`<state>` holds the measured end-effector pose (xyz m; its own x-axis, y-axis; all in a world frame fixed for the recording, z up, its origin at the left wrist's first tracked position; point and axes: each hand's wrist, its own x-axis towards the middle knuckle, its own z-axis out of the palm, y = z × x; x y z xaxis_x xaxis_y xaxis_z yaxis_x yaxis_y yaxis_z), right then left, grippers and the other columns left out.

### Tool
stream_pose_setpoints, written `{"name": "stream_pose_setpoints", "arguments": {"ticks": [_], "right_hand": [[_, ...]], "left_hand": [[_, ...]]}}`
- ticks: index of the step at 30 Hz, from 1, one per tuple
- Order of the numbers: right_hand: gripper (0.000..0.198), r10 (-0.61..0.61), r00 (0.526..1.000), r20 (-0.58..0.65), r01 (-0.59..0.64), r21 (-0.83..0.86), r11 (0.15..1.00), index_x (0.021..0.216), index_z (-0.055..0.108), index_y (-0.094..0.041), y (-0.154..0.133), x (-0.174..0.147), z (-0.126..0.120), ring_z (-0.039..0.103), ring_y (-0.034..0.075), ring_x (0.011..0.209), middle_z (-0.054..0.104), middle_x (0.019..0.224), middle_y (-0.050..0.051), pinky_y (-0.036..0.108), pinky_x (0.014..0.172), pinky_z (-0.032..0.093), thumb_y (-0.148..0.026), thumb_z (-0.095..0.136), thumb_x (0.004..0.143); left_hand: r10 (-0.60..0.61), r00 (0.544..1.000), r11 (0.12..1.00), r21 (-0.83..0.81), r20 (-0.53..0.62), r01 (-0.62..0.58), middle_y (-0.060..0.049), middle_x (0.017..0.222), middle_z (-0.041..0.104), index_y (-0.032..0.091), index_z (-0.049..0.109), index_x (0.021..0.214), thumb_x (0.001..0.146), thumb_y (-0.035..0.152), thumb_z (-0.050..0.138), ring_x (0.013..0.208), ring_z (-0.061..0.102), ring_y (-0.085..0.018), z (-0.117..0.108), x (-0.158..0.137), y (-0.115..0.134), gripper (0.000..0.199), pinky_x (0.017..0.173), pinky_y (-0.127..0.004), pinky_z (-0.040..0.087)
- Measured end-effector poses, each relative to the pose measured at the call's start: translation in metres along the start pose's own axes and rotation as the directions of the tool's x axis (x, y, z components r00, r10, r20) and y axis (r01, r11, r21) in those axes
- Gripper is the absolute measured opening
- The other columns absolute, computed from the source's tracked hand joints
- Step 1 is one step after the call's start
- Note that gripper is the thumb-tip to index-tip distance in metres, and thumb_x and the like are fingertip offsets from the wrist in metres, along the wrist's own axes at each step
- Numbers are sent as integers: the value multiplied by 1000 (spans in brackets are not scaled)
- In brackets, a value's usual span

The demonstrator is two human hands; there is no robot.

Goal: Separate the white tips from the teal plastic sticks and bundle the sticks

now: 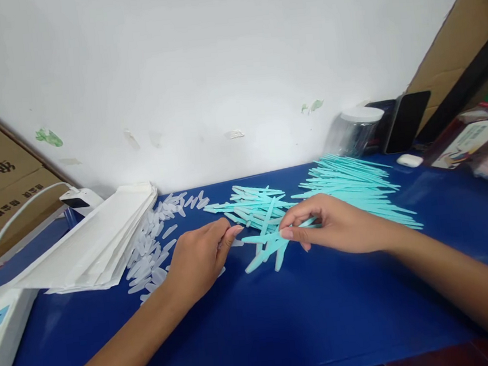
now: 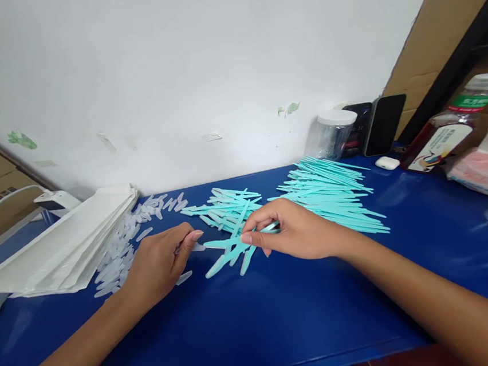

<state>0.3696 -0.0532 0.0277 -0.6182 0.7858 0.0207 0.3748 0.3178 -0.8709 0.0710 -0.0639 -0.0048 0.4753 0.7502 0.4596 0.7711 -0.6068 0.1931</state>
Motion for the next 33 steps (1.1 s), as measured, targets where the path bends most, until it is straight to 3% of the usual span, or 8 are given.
{"name": "stream_pose_setpoints", "arguments": {"ticks": [7,19,22,25,27,29,31,33], "right_hand": [[19,11,1000,23,-11,27,1000,93,82,-22,-5,1,11,70,15,66,75,75,-1,24,56,46,-41,79,97],[22,-13,997,81,12,14,1000,102,77,-22,-15,-1,34,68,13,72,74,80,-1,23,60,45,-34,60,110],[22,-20,996,85,20,-3,1000,102,76,-23,-12,-1,30,69,15,74,75,83,-1,25,62,46,-37,60,109],[29,-40,999,-33,35,-144,989,100,73,-23,2,3,18,68,18,75,75,84,2,28,65,46,-45,57,110],[32,-53,982,-180,-3,-300,954,107,72,-23,16,10,10,62,18,66,76,88,4,31,63,43,-47,52,111],[34,-56,949,-310,-75,-394,916,126,69,-22,31,19,4,56,17,57,78,92,6,33,60,42,-46,49,111],[33,-137,915,-380,-54,-451,891,128,69,-23,43,29,2,65,22,73,78,112,10,36,71,49,-43,50,111],[33,-208,906,-369,6,-481,877,129,70,-23,50,37,3,70,28,96,75,123,13,41,84,54,-41,49,111]], "left_hand": [[56,998,998,31,-31,-55,6,58,41,22,41,73,115,40,40,48,36,-11,4,-2,14,46,53,-27,22],[93,996,996,21,-17,-92,6,58,43,22,42,73,116,36,39,48,38,-12,4,-4,25,45,51,-28,22],[2,1000,998,-60,20,0,6,58,43,22,43,74,115,41,38,48,37,-12,1,1,21,45,53,-28,24],[-259,966,952,-170,1,256,5,56,40,22,49,76,112,48,40,51,39,-14,-4,9,4,46,54,-28,27],[-488,872,807,-366,31,464,5,56,34,23,49,74,109,54,41,49,34,-13,-9,15,-13,48,50,-27,26],[-622,731,467,-618,279,633,7,59,28,24,45,75,105,60,44,45,22,-11,-12,20,-28,47,42,-25,19],[-566,647,144,-711,511,688,7,62,29,24,47,80,103,58,43,44,15,-9,-14,23,-36,41,38,-24,13],[-438,608,-65,-698,663,714,7,64,31,24,47,81,101,54,39,44,11,-9,-15,24,-36,37,36,-23,9]]}}
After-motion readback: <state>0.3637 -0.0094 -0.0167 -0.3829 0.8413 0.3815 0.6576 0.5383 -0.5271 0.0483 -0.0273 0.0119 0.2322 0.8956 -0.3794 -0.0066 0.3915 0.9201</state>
